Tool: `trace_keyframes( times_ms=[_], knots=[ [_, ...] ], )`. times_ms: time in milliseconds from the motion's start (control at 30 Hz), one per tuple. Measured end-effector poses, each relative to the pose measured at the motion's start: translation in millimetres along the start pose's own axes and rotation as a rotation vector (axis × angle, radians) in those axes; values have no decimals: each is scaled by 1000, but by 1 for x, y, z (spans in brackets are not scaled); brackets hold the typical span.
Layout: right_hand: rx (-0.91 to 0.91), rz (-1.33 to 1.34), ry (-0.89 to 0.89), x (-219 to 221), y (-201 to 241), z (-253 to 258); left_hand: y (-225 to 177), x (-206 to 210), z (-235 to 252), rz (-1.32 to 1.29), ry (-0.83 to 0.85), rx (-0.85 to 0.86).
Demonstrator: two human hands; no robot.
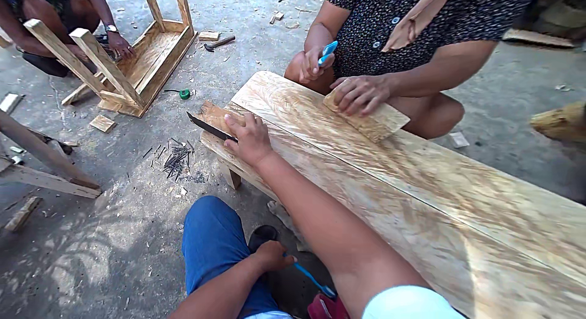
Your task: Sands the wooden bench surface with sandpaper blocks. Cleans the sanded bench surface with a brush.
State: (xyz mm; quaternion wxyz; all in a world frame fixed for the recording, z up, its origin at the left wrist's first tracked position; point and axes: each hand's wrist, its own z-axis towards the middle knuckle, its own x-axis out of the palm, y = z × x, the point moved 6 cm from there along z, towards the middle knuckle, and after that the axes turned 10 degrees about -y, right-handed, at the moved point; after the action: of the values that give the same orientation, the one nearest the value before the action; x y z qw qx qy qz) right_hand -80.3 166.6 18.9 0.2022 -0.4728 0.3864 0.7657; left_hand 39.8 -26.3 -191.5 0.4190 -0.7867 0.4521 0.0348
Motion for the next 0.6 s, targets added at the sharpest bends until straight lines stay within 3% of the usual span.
trace_keyframes(
  times_ms=[200,300,433,600],
  knots=[
    [-107,8,-216,-45,-63,-108,6,-3,-6,-67,-14,-64],
    [-81,-22,-307,-55,-76,-135,7,-4,-9,-70,0,-55],
    [-17,-19,-312,-38,-52,-96,5,-3,-6,-65,13,-37],
    [51,27,-27,5,7,-2,2,-2,-2,-19,-42,-13]
  ],
)
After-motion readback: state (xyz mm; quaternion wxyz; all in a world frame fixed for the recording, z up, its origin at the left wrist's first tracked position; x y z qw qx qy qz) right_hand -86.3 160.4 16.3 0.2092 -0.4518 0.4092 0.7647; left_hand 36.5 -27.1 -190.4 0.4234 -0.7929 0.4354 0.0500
